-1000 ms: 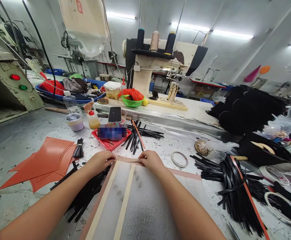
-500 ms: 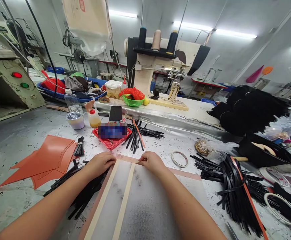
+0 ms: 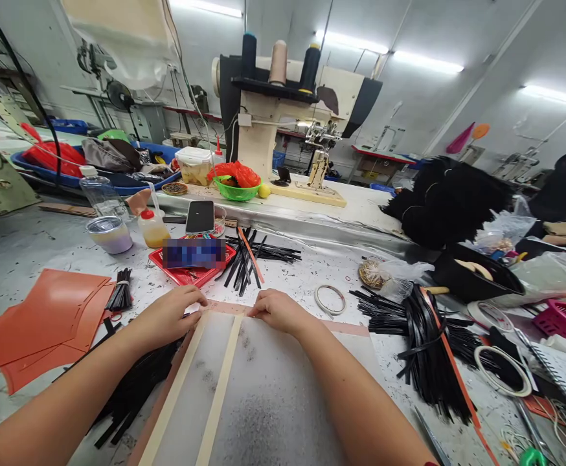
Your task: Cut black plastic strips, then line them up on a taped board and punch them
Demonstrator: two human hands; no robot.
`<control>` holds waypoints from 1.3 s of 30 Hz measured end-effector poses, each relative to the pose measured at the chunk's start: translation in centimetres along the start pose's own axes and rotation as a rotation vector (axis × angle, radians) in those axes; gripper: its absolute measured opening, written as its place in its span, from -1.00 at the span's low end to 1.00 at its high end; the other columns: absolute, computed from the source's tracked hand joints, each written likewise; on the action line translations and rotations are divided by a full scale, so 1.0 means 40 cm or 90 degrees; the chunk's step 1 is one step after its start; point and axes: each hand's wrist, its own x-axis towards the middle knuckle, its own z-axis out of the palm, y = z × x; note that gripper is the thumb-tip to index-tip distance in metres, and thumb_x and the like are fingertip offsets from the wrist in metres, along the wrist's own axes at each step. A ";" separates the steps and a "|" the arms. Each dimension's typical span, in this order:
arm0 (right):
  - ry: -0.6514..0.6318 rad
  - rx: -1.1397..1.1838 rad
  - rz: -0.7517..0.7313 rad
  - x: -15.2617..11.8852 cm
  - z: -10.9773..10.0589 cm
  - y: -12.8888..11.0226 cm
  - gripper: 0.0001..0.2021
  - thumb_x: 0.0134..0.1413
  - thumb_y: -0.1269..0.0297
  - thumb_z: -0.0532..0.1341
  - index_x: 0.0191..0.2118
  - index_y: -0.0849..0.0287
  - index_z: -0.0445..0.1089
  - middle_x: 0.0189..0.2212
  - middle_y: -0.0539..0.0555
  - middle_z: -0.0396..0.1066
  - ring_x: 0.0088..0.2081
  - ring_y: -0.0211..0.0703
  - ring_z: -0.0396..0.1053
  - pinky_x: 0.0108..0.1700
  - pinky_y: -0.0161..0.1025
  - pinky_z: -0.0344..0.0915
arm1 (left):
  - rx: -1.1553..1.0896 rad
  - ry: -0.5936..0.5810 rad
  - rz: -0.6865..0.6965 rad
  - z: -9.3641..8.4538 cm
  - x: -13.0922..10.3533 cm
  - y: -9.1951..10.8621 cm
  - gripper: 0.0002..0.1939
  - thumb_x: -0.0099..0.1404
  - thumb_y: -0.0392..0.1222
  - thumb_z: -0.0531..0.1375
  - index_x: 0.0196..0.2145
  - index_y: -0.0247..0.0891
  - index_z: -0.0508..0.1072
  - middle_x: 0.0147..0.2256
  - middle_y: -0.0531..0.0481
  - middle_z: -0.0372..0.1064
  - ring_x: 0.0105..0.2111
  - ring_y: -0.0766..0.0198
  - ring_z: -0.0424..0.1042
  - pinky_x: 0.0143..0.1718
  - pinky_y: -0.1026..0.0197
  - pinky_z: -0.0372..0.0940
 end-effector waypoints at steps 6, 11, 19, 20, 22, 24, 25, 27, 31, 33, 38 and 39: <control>-0.006 0.018 0.003 -0.004 -0.007 0.002 -0.78 0.05 0.47 0.17 -0.28 0.08 0.53 -0.43 0.05 0.38 -0.33 -0.18 0.31 -0.28 -0.27 0.21 | 0.004 -0.073 0.063 0.043 0.051 0.058 -0.61 0.07 -0.43 -0.04 -0.19 -0.26 0.43 -0.22 -0.10 0.39 -0.16 0.15 0.34 -0.10 0.14 0.23; -0.001 0.060 0.037 -0.002 -0.012 0.001 -0.83 0.05 0.40 0.20 -0.29 0.09 0.53 -0.45 0.01 0.36 -0.39 -0.25 0.31 -0.31 -0.31 0.21 | 0.018 -0.102 0.067 0.061 0.071 0.065 -0.62 0.06 -0.42 -0.03 -0.21 -0.26 0.44 -0.24 -0.12 0.37 -0.16 0.10 0.33 -0.11 0.11 0.23; -0.036 0.080 0.041 0.003 -0.020 0.003 -0.83 0.03 0.45 0.20 -0.31 0.15 0.54 -0.44 0.01 0.37 -0.38 -0.27 0.32 -0.29 -0.34 0.23 | 0.023 -0.113 0.069 0.061 0.073 0.069 -0.59 0.04 -0.43 -0.03 -0.20 -0.23 0.45 -0.27 -0.10 0.35 -0.18 0.12 0.32 -0.15 0.14 0.23; -0.042 0.077 0.036 0.004 -0.021 0.003 -0.82 0.03 0.46 0.20 -0.30 0.15 0.54 -0.44 0.01 0.37 -0.38 -0.27 0.32 -0.28 -0.34 0.23 | 0.022 -0.116 0.069 0.060 0.072 0.072 -0.60 0.04 -0.42 -0.02 -0.20 -0.24 0.45 -0.27 -0.10 0.35 -0.18 0.10 0.32 -0.15 0.13 0.23; -0.053 0.070 0.027 0.007 -0.023 0.004 -0.81 0.01 0.49 0.19 -0.30 0.15 0.54 -0.44 0.01 0.38 -0.37 -0.26 0.33 -0.26 -0.33 0.23 | 0.020 -0.120 0.069 0.057 0.072 0.079 -0.61 0.04 -0.42 -0.02 -0.22 -0.24 0.46 -0.28 -0.11 0.35 -0.19 0.08 0.32 -0.17 0.10 0.24; -0.060 0.061 0.021 0.009 -0.024 0.005 -0.79 0.00 0.52 0.19 -0.30 0.16 0.54 -0.43 0.02 0.39 -0.36 -0.25 0.33 -0.23 -0.32 0.23 | 0.012 -0.120 0.069 0.055 0.072 0.087 -0.59 0.05 -0.42 -0.02 -0.19 -0.24 0.45 -0.25 -0.11 0.35 -0.17 0.07 0.31 -0.16 0.10 0.23; -0.061 0.056 0.020 0.010 -0.025 0.006 -0.78 -0.01 0.53 0.19 -0.30 0.15 0.54 -0.43 0.02 0.39 -0.36 -0.25 0.33 -0.23 -0.32 0.23 | 0.007 -0.119 0.069 0.055 0.072 0.090 -0.58 0.05 -0.42 -0.02 -0.16 -0.23 0.43 -0.21 -0.11 0.35 -0.15 0.08 0.31 -0.14 0.10 0.23; -0.061 0.049 0.022 0.012 -0.024 0.008 -0.77 -0.02 0.53 0.18 -0.30 0.13 0.54 -0.42 0.02 0.40 -0.35 -0.24 0.34 -0.23 -0.32 0.23 | -0.001 -0.117 0.069 0.056 0.073 0.093 -0.56 0.06 -0.41 -0.02 -0.11 -0.22 0.40 -0.17 -0.10 0.35 -0.13 0.10 0.31 -0.11 0.11 0.22; -0.061 0.039 0.027 0.013 -0.021 0.013 -0.77 -0.02 0.52 0.19 -0.29 0.12 0.54 -0.41 0.02 0.41 -0.33 -0.23 0.35 -0.25 -0.32 0.25 | -0.004 -0.122 0.064 0.066 0.073 0.089 -0.60 0.05 -0.42 -0.02 -0.20 -0.23 0.44 -0.22 -0.10 0.36 -0.14 0.12 0.32 -0.11 0.13 0.22; -0.063 0.034 0.028 0.012 -0.020 0.014 -0.77 -0.01 0.52 0.19 -0.28 0.13 0.54 -0.40 0.03 0.41 -0.33 -0.22 0.35 -0.25 -0.32 0.25 | 0.000 -0.118 0.062 0.072 0.071 0.087 -0.61 0.04 -0.43 -0.02 -0.22 -0.22 0.44 -0.22 -0.08 0.36 -0.13 0.13 0.30 -0.09 0.14 0.21; -0.089 0.017 0.018 0.015 -0.026 0.010 -0.77 0.00 0.53 0.17 -0.30 0.14 0.54 -0.38 0.04 0.41 -0.30 -0.21 0.35 -0.21 -0.31 0.24 | 0.022 -0.100 0.053 0.078 0.070 0.096 -0.66 0.06 -0.40 -0.03 -0.27 -0.21 0.43 -0.23 -0.08 0.34 -0.14 0.11 0.28 -0.09 0.10 0.18; -0.097 0.014 0.017 0.017 -0.028 0.009 -0.77 0.00 0.53 0.17 -0.30 0.15 0.54 -0.37 0.05 0.42 -0.30 -0.20 0.35 -0.21 -0.30 0.23 | 0.026 -0.101 0.052 0.077 0.070 0.099 -0.69 0.07 -0.38 -0.02 -0.29 -0.22 0.43 -0.24 -0.08 0.34 -0.15 0.10 0.29 -0.10 0.09 0.19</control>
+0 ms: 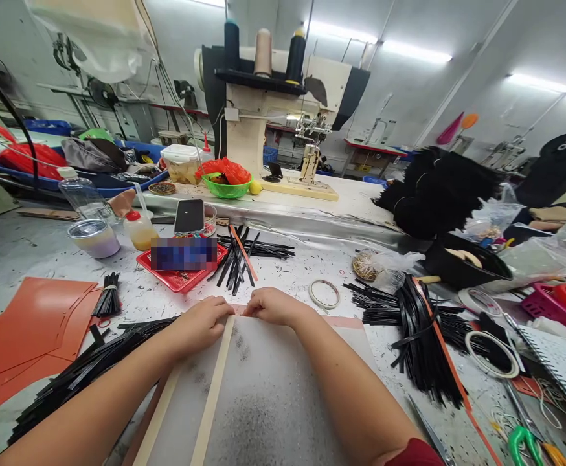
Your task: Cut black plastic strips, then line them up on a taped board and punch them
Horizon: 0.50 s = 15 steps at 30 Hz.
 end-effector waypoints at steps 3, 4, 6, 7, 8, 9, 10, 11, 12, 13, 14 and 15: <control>-0.018 -0.005 0.004 0.003 -0.005 -0.004 -0.78 0.00 0.52 0.17 -0.29 0.17 0.54 -0.35 0.06 0.42 -0.28 -0.19 0.35 -0.18 -0.29 0.23 | 0.008 -0.012 0.006 -0.007 -0.001 0.007 -0.72 0.07 -0.29 0.01 -0.27 -0.21 0.42 -0.24 -0.08 0.32 -0.16 0.07 0.28 -0.14 0.07 0.20; -0.023 -0.005 0.008 0.002 -0.007 -0.004 -0.78 0.00 0.51 0.16 -0.29 0.17 0.53 -0.34 0.06 0.42 -0.27 -0.20 0.34 -0.17 -0.29 0.22 | 0.012 -0.017 0.010 -0.009 -0.002 0.009 -0.71 0.07 -0.26 0.02 -0.25 -0.21 0.41 -0.24 -0.08 0.32 -0.16 0.06 0.28 -0.14 0.05 0.20; -0.031 -0.006 0.020 -0.005 -0.016 -0.003 -0.74 -0.01 0.54 0.14 -0.31 0.14 0.54 -0.32 0.04 0.42 -0.27 -0.21 0.34 -0.17 -0.31 0.22 | 0.021 -0.024 0.015 -0.011 -0.005 0.011 -0.68 0.05 -0.25 0.02 -0.21 -0.19 0.40 -0.23 -0.09 0.31 -0.15 0.04 0.27 -0.14 0.01 0.18; -0.035 -0.007 0.031 -0.010 -0.022 -0.001 -0.72 -0.04 0.57 0.12 -0.33 0.13 0.54 -0.31 0.03 0.42 -0.26 -0.21 0.35 -0.18 -0.31 0.22 | 0.025 -0.024 0.017 -0.011 -0.006 0.012 -0.66 0.05 -0.25 0.02 -0.20 -0.18 0.39 -0.22 -0.09 0.30 -0.15 0.03 0.26 -0.15 -0.01 0.18; -0.038 -0.007 0.044 -0.017 -0.028 0.000 -0.70 -0.07 0.59 0.11 -0.36 0.12 0.54 -0.30 0.03 0.42 -0.27 -0.22 0.35 -0.20 -0.32 0.22 | 0.028 -0.023 0.018 -0.010 -0.007 0.013 -0.66 0.04 -0.24 0.02 -0.19 -0.19 0.39 -0.22 -0.09 0.30 -0.15 0.02 0.26 -0.15 -0.02 0.18; -0.038 -0.007 0.061 -0.023 -0.034 0.001 -0.68 -0.10 0.61 0.10 -0.40 0.12 0.54 -0.29 0.03 0.42 -0.27 -0.21 0.35 -0.23 -0.33 0.22 | 0.030 -0.019 0.019 -0.008 -0.008 0.014 -0.66 0.04 -0.23 0.02 -0.20 -0.20 0.38 -0.22 -0.10 0.30 -0.15 0.01 0.26 -0.16 -0.03 0.17; -0.035 -0.008 0.082 -0.030 -0.038 0.001 -0.68 -0.13 0.62 0.09 -0.44 0.13 0.54 -0.30 0.03 0.43 -0.28 -0.21 0.35 -0.26 -0.34 0.22 | 0.033 -0.013 0.020 -0.006 -0.008 0.016 -0.67 0.04 -0.21 0.03 -0.21 -0.21 0.38 -0.22 -0.11 0.30 -0.14 0.00 0.26 -0.16 -0.04 0.17; -0.026 -0.009 0.104 -0.034 -0.040 -0.002 -0.69 -0.15 0.61 0.08 -0.46 0.15 0.53 -0.31 0.03 0.43 -0.30 -0.20 0.36 -0.29 -0.34 0.22 | 0.035 -0.005 0.021 -0.003 -0.009 0.017 -0.68 0.04 -0.18 0.04 -0.22 -0.23 0.38 -0.22 -0.12 0.30 -0.14 -0.01 0.25 -0.16 -0.05 0.16; -0.010 -0.010 0.126 -0.037 -0.037 -0.008 -0.69 -0.15 0.60 0.06 -0.46 0.16 0.52 -0.32 0.04 0.44 -0.31 -0.20 0.36 -0.31 -0.33 0.21 | 0.037 0.004 0.022 -0.001 -0.010 0.020 -0.68 0.04 -0.16 0.06 -0.23 -0.25 0.38 -0.21 -0.13 0.30 -0.14 -0.03 0.25 -0.16 -0.06 0.16; 0.011 -0.012 0.145 -0.038 -0.030 -0.017 -0.68 -0.13 0.58 0.04 -0.42 0.17 0.52 -0.32 0.04 0.45 -0.30 -0.19 0.36 -0.31 -0.33 0.21 | 0.039 0.014 0.022 0.002 -0.011 0.022 -0.68 0.03 -0.14 0.07 -0.22 -0.25 0.37 -0.21 -0.13 0.31 -0.14 -0.03 0.25 -0.15 -0.07 0.15; 0.036 -0.015 0.158 -0.036 -0.019 -0.029 -0.66 -0.11 0.56 0.02 -0.35 0.17 0.51 -0.30 0.05 0.45 -0.27 -0.18 0.35 -0.29 -0.33 0.20 | 0.040 0.025 0.020 0.005 -0.013 0.024 -0.67 0.03 -0.14 0.07 -0.21 -0.25 0.37 -0.21 -0.13 0.31 -0.14 -0.04 0.25 -0.15 -0.07 0.14; 0.060 -0.019 0.167 -0.033 -0.005 -0.044 -0.64 -0.07 0.54 -0.01 -0.27 0.16 0.49 -0.27 0.05 0.44 -0.24 -0.18 0.35 -0.26 -0.33 0.19 | 0.041 0.037 0.016 0.007 -0.015 0.027 -0.65 0.04 -0.16 0.06 -0.19 -0.25 0.36 -0.20 -0.13 0.31 -0.14 -0.03 0.24 -0.14 -0.07 0.14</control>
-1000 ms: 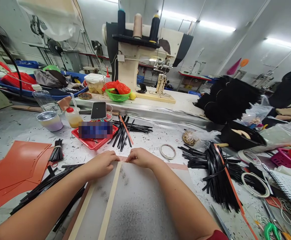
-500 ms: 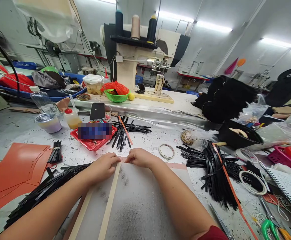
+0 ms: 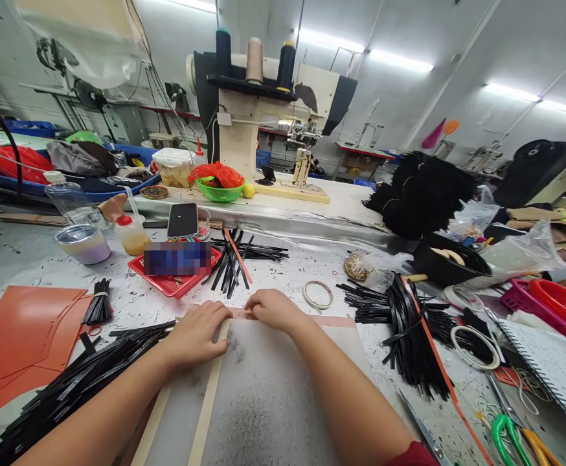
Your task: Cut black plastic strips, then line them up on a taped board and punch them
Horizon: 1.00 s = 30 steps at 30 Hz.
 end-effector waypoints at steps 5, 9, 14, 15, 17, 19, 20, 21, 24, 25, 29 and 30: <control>0.069 -0.023 0.024 -0.017 0.073 -0.083 -0.68 0.02 0.47 -0.03 -0.28 0.23 0.47 -0.31 0.14 0.40 -0.25 -0.11 0.31 -0.28 -0.28 0.12 | 0.004 0.048 -0.046 0.007 -0.027 0.007 -0.72 0.08 -0.30 -0.02 -0.26 -0.28 0.39 -0.26 -0.11 0.33 -0.17 0.08 0.26 -0.12 0.05 0.15; 0.069 -0.019 0.015 -0.033 0.089 -0.110 -0.73 -0.06 0.49 0.02 -0.32 0.24 0.44 -0.36 0.11 0.39 -0.30 -0.16 0.29 -0.31 -0.31 0.09 | 0.011 0.046 -0.057 0.007 -0.056 0.005 -0.73 0.06 -0.33 0.00 -0.29 -0.29 0.39 -0.26 -0.08 0.34 -0.17 0.14 0.27 -0.11 0.15 0.17; 0.065 -0.033 0.012 -0.042 0.084 -0.117 -0.75 -0.10 0.50 0.03 -0.31 0.26 0.40 -0.34 0.12 0.36 -0.27 -0.12 0.26 -0.30 -0.29 0.07 | 0.027 -0.010 -0.025 -0.019 -0.059 0.011 -0.73 0.03 -0.28 0.01 -0.33 -0.31 0.43 -0.29 -0.17 0.36 -0.19 0.01 0.28 -0.12 0.00 0.18; 0.063 -0.036 0.011 -0.045 0.081 -0.119 -0.76 -0.10 0.49 0.03 -0.31 0.25 0.39 -0.33 0.12 0.35 -0.27 -0.12 0.25 -0.30 -0.29 0.06 | 0.026 -0.023 -0.016 -0.027 -0.054 0.010 -0.74 0.02 -0.27 0.02 -0.34 -0.32 0.43 -0.29 -0.19 0.36 -0.20 -0.01 0.29 -0.13 -0.02 0.18; 0.059 -0.040 0.008 -0.050 0.075 -0.124 -0.75 -0.11 0.49 0.02 -0.29 0.24 0.38 -0.33 0.12 0.34 -0.26 -0.12 0.24 -0.29 -0.28 0.06 | 0.016 -0.050 0.000 -0.041 -0.041 0.004 -0.75 0.01 -0.25 0.03 -0.37 -0.31 0.43 -0.30 -0.19 0.38 -0.20 -0.02 0.31 -0.12 -0.03 0.18; 0.053 -0.040 0.007 -0.054 0.071 -0.130 -0.74 -0.11 0.49 0.02 -0.28 0.24 0.38 -0.32 0.12 0.34 -0.25 -0.11 0.23 -0.28 -0.27 0.05 | -0.004 -0.082 0.012 -0.050 -0.026 -0.006 -0.77 0.01 -0.25 0.02 -0.40 -0.27 0.43 -0.31 -0.14 0.40 -0.21 0.02 0.34 -0.13 0.02 0.20; 0.050 -0.038 0.006 -0.055 0.069 -0.132 -0.74 -0.11 0.49 0.02 -0.28 0.25 0.38 -0.32 0.13 0.34 -0.25 -0.10 0.23 -0.28 -0.27 0.06 | -0.015 -0.099 0.014 -0.052 -0.019 -0.012 -0.78 0.01 -0.24 0.02 -0.41 -0.25 0.43 -0.32 -0.11 0.42 -0.23 0.05 0.35 -0.15 0.06 0.21; 0.048 -0.036 0.007 -0.056 0.068 -0.135 -0.74 -0.11 0.49 0.01 -0.28 0.25 0.37 -0.31 0.14 0.34 -0.25 -0.09 0.23 -0.28 -0.26 0.06 | -0.028 -0.117 0.014 -0.052 -0.012 -0.017 -0.79 0.01 -0.24 0.02 -0.43 -0.23 0.43 -0.34 -0.08 0.43 -0.25 0.07 0.37 -0.17 0.10 0.23; 0.043 -0.018 0.010 -0.055 0.068 -0.137 -0.74 -0.12 0.49 0.01 -0.28 0.26 0.36 -0.29 0.17 0.35 -0.23 -0.06 0.24 -0.25 -0.23 0.07 | -0.066 -0.166 0.010 -0.050 0.005 -0.025 -0.80 0.01 -0.20 0.03 -0.45 -0.18 0.44 -0.40 -0.03 0.46 -0.34 0.09 0.41 -0.30 0.16 0.26; 0.040 -0.006 0.012 -0.053 0.068 -0.136 -0.75 -0.12 0.49 0.02 -0.29 0.25 0.36 -0.28 0.17 0.36 -0.23 -0.06 0.24 -0.25 -0.24 0.08 | -0.079 -0.176 0.008 -0.050 0.009 -0.024 -0.80 -0.01 -0.18 0.04 -0.46 -0.18 0.45 -0.41 -0.03 0.47 -0.36 0.08 0.41 -0.33 0.16 0.26; 0.006 0.063 0.028 -0.038 0.058 -0.128 -0.72 -0.08 0.46 -0.02 -0.23 0.20 0.33 -0.28 0.11 0.42 -0.28 -0.13 0.32 -0.33 -0.31 0.12 | -0.142 -0.160 -0.027 -0.069 0.010 -0.021 -0.80 -0.04 -0.16 0.05 -0.47 -0.19 0.45 -0.44 -0.05 0.47 -0.39 0.03 0.42 -0.36 0.13 0.25; -0.002 0.078 0.028 -0.033 0.052 -0.126 -0.70 -0.04 0.43 -0.04 -0.18 0.19 0.32 -0.26 0.10 0.43 -0.27 -0.14 0.33 -0.34 -0.32 0.13 | -0.164 -0.149 -0.044 -0.078 0.008 -0.025 -0.80 -0.04 -0.15 0.05 -0.49 -0.20 0.44 -0.45 -0.06 0.46 -0.39 0.04 0.42 -0.36 0.13 0.25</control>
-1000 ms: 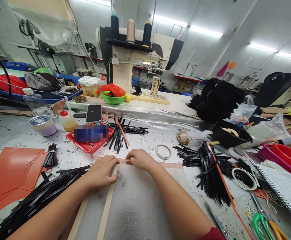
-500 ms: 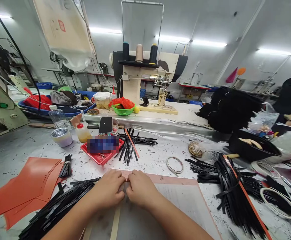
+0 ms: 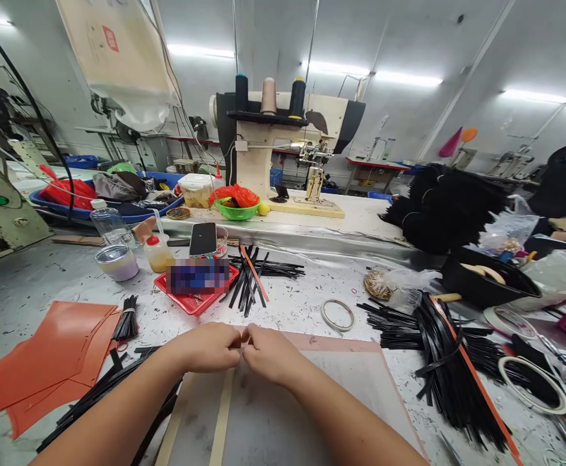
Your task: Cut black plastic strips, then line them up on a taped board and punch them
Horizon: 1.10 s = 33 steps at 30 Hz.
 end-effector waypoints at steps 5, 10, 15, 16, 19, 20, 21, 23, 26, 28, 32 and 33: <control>-0.059 0.024 -0.050 0.016 -0.026 -0.010 -0.71 0.13 0.29 -0.08 -0.23 0.12 0.38 -0.18 0.07 0.43 -0.16 -0.10 0.33 -0.22 -0.27 0.16 | -0.181 0.099 -0.074 -0.054 -0.041 -0.065 -0.60 0.01 -0.22 -0.07 -0.22 -0.28 0.40 -0.28 -0.06 0.45 -0.27 0.17 0.43 -0.30 0.20 0.30; -0.071 0.002 -0.023 0.009 -0.029 -0.020 -0.59 0.19 0.19 -0.15 -0.36 0.22 0.39 -0.28 0.18 0.43 -0.25 -0.02 0.34 -0.27 -0.19 0.18 | -0.301 0.159 -0.094 -0.028 -0.111 -0.134 -0.62 -0.03 -0.24 -0.07 -0.31 -0.31 0.44 -0.26 -0.04 0.45 -0.23 0.21 0.42 -0.19 0.22 0.30; -0.072 -0.012 -0.010 0.007 -0.020 -0.024 -0.57 0.20 0.19 -0.16 -0.39 0.24 0.39 -0.31 0.19 0.44 -0.26 -0.03 0.35 -0.27 -0.20 0.18 | -0.340 0.224 -0.098 0.049 -0.148 -0.123 -0.62 0.04 -0.18 0.04 -0.18 -0.28 0.43 -0.25 -0.01 0.48 -0.23 0.19 0.44 -0.19 0.24 0.31; -0.071 -0.014 -0.008 0.008 -0.019 -0.024 -0.57 0.20 0.19 -0.17 -0.40 0.23 0.39 -0.33 0.19 0.44 -0.28 -0.03 0.36 -0.29 -0.21 0.18 | -0.341 0.245 -0.105 0.061 -0.151 -0.116 -0.62 0.07 -0.16 0.04 -0.16 -0.27 0.43 -0.24 -0.01 0.48 -0.22 0.19 0.44 -0.18 0.24 0.31; -0.064 -0.021 -0.003 0.008 -0.017 -0.023 -0.56 0.19 0.20 -0.17 -0.43 0.23 0.38 -0.37 0.19 0.43 -0.31 -0.02 0.35 -0.32 -0.20 0.17 | -0.332 0.310 -0.139 0.094 -0.160 -0.090 -0.62 0.13 -0.14 0.01 -0.12 -0.23 0.43 -0.18 -0.01 0.47 -0.16 0.16 0.43 -0.13 0.22 0.29; -0.063 -0.022 -0.005 0.007 -0.017 -0.022 -0.57 0.19 0.20 -0.17 -0.42 0.23 0.38 -0.36 0.20 0.43 -0.31 -0.01 0.35 -0.32 -0.19 0.17 | -0.319 0.331 -0.154 0.105 -0.165 -0.081 -0.60 0.14 -0.15 -0.01 -0.10 -0.22 0.42 -0.15 -0.01 0.46 -0.13 0.16 0.41 -0.11 0.21 0.29; -0.062 -0.020 -0.011 0.006 -0.017 -0.022 -0.58 0.19 0.21 -0.17 -0.39 0.23 0.39 -0.33 0.19 0.43 -0.29 0.00 0.35 -0.30 -0.19 0.17 | -0.297 0.347 -0.172 0.117 -0.171 -0.072 -0.58 0.15 -0.18 -0.04 -0.06 -0.21 0.40 -0.13 -0.02 0.45 -0.10 0.15 0.40 -0.10 0.20 0.28; -0.065 -0.009 -0.032 0.003 -0.018 -0.021 -0.64 0.19 0.22 -0.13 -0.25 0.17 0.39 -0.21 0.14 0.43 -0.19 -0.02 0.34 -0.23 -0.20 0.17 | -0.223 0.355 -0.215 0.141 -0.189 -0.054 -0.51 0.16 -0.23 -0.10 0.02 -0.24 0.33 -0.08 -0.06 0.42 -0.08 0.12 0.39 -0.09 0.16 0.28; -0.072 -0.003 -0.053 0.003 -0.017 -0.022 -0.70 0.18 0.23 -0.09 -0.16 0.09 0.35 -0.14 0.05 0.41 -0.14 -0.08 0.32 -0.20 -0.24 0.16 | -0.119 0.320 -0.261 0.165 -0.220 -0.033 -0.46 0.13 -0.27 -0.10 0.07 -0.26 0.26 -0.03 -0.11 0.37 -0.06 0.09 0.37 -0.08 0.11 0.27; -0.074 -0.020 -0.039 0.005 -0.013 -0.025 -0.69 0.17 0.23 -0.09 -0.24 0.15 0.37 -0.22 0.11 0.43 -0.21 -0.06 0.34 -0.26 -0.23 0.17 | -0.118 0.302 -0.260 0.161 -0.238 -0.028 -0.50 0.10 -0.26 -0.07 0.02 -0.20 0.28 -0.03 -0.08 0.37 -0.09 0.11 0.39 -0.10 0.13 0.27; -0.073 -0.062 -0.012 0.014 -0.002 -0.031 -0.64 0.17 0.19 -0.10 -0.33 0.23 0.38 -0.28 0.21 0.43 -0.27 0.01 0.34 -0.31 -0.19 0.14 | -0.178 0.321 -0.278 0.112 -0.234 -0.043 -0.69 0.15 -0.14 -0.04 -0.13 -0.17 0.25 -0.24 -0.05 0.47 -0.25 0.10 0.44 -0.23 0.10 0.29; -0.071 -0.069 -0.010 0.015 0.000 -0.032 -0.63 0.17 0.18 -0.11 -0.34 0.24 0.38 -0.28 0.23 0.43 -0.26 0.02 0.35 -0.30 -0.18 0.14 | -0.185 0.340 -0.274 0.097 -0.220 -0.049 -0.67 0.17 -0.08 -0.04 -0.11 -0.20 0.23 -0.22 -0.09 0.45 -0.23 0.09 0.43 -0.22 0.09 0.28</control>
